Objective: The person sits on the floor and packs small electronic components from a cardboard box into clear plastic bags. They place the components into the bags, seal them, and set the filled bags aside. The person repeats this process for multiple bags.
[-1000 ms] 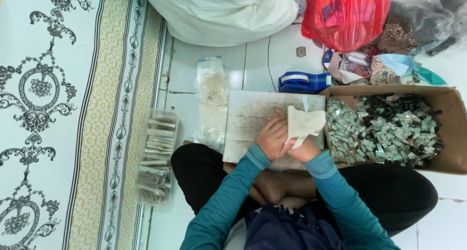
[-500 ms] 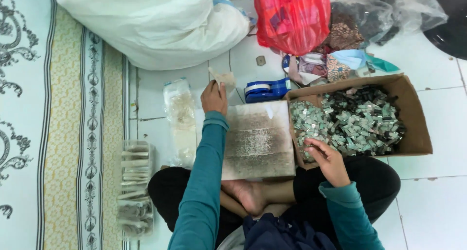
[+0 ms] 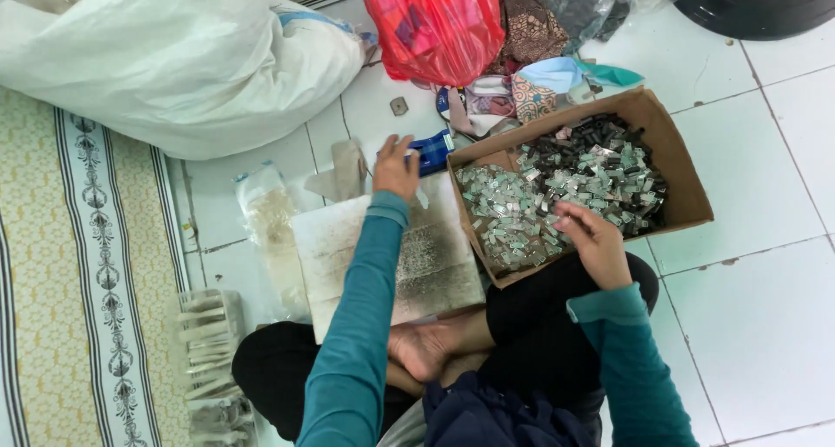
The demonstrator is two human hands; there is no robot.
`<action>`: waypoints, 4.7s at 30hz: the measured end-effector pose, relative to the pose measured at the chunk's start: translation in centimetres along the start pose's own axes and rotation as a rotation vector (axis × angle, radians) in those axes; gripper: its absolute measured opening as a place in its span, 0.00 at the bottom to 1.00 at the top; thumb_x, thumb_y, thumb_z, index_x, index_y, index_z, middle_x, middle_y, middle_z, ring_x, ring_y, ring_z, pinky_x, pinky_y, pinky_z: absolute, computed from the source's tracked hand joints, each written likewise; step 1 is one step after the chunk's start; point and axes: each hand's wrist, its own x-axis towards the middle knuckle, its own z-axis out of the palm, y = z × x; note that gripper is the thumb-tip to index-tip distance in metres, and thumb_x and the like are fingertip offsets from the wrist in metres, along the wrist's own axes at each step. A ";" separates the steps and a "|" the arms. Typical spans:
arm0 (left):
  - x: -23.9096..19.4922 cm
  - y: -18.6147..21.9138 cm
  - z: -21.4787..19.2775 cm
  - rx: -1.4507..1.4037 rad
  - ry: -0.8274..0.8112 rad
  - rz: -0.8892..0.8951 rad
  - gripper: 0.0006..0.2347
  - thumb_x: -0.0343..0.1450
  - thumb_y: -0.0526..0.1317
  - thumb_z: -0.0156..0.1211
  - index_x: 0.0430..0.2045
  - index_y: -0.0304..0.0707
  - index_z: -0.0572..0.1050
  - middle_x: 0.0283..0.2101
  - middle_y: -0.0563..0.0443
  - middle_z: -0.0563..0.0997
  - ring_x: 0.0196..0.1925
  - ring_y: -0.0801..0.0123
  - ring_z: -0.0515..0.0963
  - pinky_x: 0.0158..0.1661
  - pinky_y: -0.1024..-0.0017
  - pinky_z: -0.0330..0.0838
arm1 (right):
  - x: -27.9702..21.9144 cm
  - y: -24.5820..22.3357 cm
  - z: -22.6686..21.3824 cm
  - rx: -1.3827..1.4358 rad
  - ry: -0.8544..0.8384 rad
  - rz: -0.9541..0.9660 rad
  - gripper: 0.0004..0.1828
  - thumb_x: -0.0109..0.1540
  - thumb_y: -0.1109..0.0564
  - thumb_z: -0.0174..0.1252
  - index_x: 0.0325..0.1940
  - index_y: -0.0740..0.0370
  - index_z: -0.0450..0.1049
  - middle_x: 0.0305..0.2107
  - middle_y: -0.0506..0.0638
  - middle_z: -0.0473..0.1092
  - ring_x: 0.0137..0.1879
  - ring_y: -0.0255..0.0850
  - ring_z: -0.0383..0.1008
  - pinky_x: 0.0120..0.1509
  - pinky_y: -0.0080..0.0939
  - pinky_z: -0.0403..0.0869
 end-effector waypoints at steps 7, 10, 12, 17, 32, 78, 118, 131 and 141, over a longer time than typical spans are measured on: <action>-8.3 12.2 6.0 -0.379 -0.472 0.095 0.17 0.76 0.41 0.52 0.61 0.55 0.72 0.64 0.46 0.72 0.70 0.54 0.69 0.67 0.60 0.67 | 5.3 5.9 -1.1 -0.104 0.080 0.093 0.15 0.70 0.60 0.58 0.60 0.58 0.79 0.47 0.60 0.77 0.49 0.48 0.81 0.53 0.51 0.77; -11.0 11.5 11.1 -0.217 -0.675 0.089 0.18 0.76 0.40 0.51 0.62 0.54 0.71 0.69 0.46 0.66 0.73 0.53 0.64 0.69 0.60 0.64 | 6.3 7.9 -1.0 -0.144 -0.003 0.150 0.16 0.70 0.60 0.57 0.61 0.59 0.78 0.49 0.63 0.76 0.51 0.53 0.80 0.54 0.56 0.77; -12.3 11.0 11.8 -0.117 -0.745 0.101 0.19 0.75 0.39 0.52 0.62 0.56 0.71 0.71 0.45 0.63 0.74 0.49 0.62 0.70 0.57 0.63 | 6.1 8.7 -0.7 -0.156 -0.060 0.195 0.17 0.70 0.60 0.54 0.63 0.62 0.76 0.51 0.66 0.75 0.53 0.56 0.79 0.56 0.59 0.76; -12.3 11.3 9.4 -0.020 -0.650 0.251 0.16 0.74 0.34 0.53 0.58 0.48 0.73 0.64 0.40 0.68 0.69 0.44 0.67 0.63 0.54 0.71 | 6.8 9.1 1.3 -0.544 -0.438 0.207 0.20 0.70 0.62 0.46 0.63 0.61 0.77 0.53 0.72 0.74 0.57 0.68 0.76 0.60 0.67 0.76; -14.2 10.1 10.5 -0.222 -0.182 0.322 0.15 0.74 0.30 0.49 0.47 0.56 0.79 0.58 0.55 0.75 0.60 0.62 0.76 0.58 0.69 0.75 | 10.1 21.5 8.6 -0.997 -0.762 0.074 0.15 0.64 0.58 0.53 0.45 0.51 0.85 0.39 0.55 0.81 0.44 0.53 0.82 0.46 0.57 0.82; -11.6 13.4 3.6 -0.771 0.226 0.025 0.22 0.75 0.22 0.31 0.65 0.31 0.59 0.75 0.25 0.37 0.74 0.36 0.57 0.60 0.58 0.75 | 14.9 13.8 10.6 -0.794 -0.686 -0.001 0.22 0.61 0.66 0.49 0.55 0.61 0.82 0.45 0.64 0.79 0.48 0.64 0.79 0.47 0.60 0.79; -11.7 13.4 3.7 -0.735 0.197 0.024 0.20 0.75 0.23 0.35 0.63 0.33 0.62 0.76 0.29 0.41 0.73 0.44 0.60 0.56 0.65 0.80 | 16.6 19.8 14.5 -0.951 -0.388 -0.403 0.14 0.63 0.53 0.63 0.49 0.61 0.75 0.45 0.54 0.68 0.54 0.56 0.71 0.48 0.55 0.72; -12.0 13.1 4.2 -0.747 0.222 0.072 0.21 0.74 0.22 0.36 0.64 0.32 0.61 0.76 0.29 0.43 0.72 0.44 0.62 0.56 0.68 0.81 | 14.4 14.4 13.3 -1.163 -0.297 -0.338 0.16 0.61 0.44 0.65 0.49 0.51 0.79 0.45 0.50 0.70 0.56 0.49 0.68 0.56 0.54 0.62; -13.0 12.5 3.7 -0.644 0.156 0.090 0.23 0.72 0.19 0.37 0.63 0.36 0.61 0.75 0.32 0.45 0.73 0.46 0.62 0.62 0.65 0.78 | 11.9 14.7 13.9 -1.136 -0.409 -0.233 0.10 0.63 0.54 0.59 0.47 0.56 0.78 0.46 0.53 0.73 0.58 0.51 0.69 0.59 0.54 0.63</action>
